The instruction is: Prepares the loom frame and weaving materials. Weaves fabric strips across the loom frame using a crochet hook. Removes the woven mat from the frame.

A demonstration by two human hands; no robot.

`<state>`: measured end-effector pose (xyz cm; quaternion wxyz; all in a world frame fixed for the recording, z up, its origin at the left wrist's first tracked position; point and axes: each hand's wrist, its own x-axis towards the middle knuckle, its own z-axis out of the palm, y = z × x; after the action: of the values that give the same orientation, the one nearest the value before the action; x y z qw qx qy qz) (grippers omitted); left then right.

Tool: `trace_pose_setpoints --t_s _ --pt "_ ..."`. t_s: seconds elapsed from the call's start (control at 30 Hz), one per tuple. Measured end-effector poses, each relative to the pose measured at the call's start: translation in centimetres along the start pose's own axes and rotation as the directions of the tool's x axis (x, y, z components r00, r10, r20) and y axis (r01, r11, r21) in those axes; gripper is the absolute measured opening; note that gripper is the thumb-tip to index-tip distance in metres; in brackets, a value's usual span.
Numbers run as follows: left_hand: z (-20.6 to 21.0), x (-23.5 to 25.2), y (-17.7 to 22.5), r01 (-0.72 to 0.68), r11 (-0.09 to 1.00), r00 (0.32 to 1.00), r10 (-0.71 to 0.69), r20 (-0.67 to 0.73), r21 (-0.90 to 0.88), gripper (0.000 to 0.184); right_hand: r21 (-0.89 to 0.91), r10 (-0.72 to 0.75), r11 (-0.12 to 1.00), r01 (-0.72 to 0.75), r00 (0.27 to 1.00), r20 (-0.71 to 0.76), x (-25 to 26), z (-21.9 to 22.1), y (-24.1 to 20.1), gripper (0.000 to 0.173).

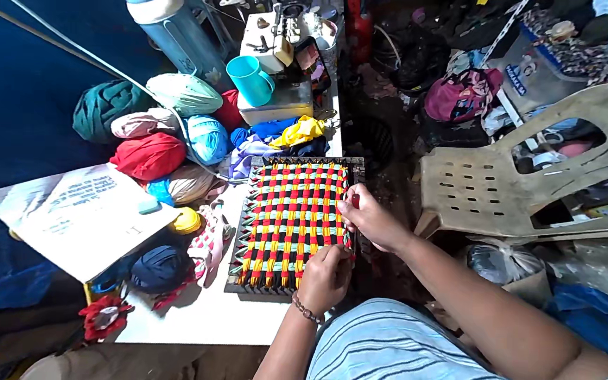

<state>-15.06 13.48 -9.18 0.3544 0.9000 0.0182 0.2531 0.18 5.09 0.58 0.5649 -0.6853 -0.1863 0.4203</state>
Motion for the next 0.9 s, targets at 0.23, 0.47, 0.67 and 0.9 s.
trace_pose_setpoints --t_s 0.23,0.47,0.67,0.9 --pt "0.5 -0.5 0.1 -0.092 0.987 0.992 0.102 -0.070 0.135 0.011 -0.318 0.038 0.943 -0.096 0.983 -0.182 1.2 0.7 -0.1 0.038" --pt "0.5 -0.6 0.3 -0.136 0.967 0.986 0.153 -0.065 0.216 0.009 -0.430 0.013 0.895 -0.115 0.972 -0.233 0.8 1.3 -1.3 0.038" --pt "0.5 -0.3 0.6 -0.152 0.956 0.987 0.160 -0.013 0.253 0.011 -0.516 -0.058 0.854 -0.059 0.977 -0.207 0.7 2.6 -1.2 0.038" --pt "0.2 -0.4 0.8 -0.130 0.965 0.991 0.133 0.004 0.229 0.011 -0.442 -0.026 0.893 -0.088 0.969 -0.245 1.4 1.8 -0.8 0.040"
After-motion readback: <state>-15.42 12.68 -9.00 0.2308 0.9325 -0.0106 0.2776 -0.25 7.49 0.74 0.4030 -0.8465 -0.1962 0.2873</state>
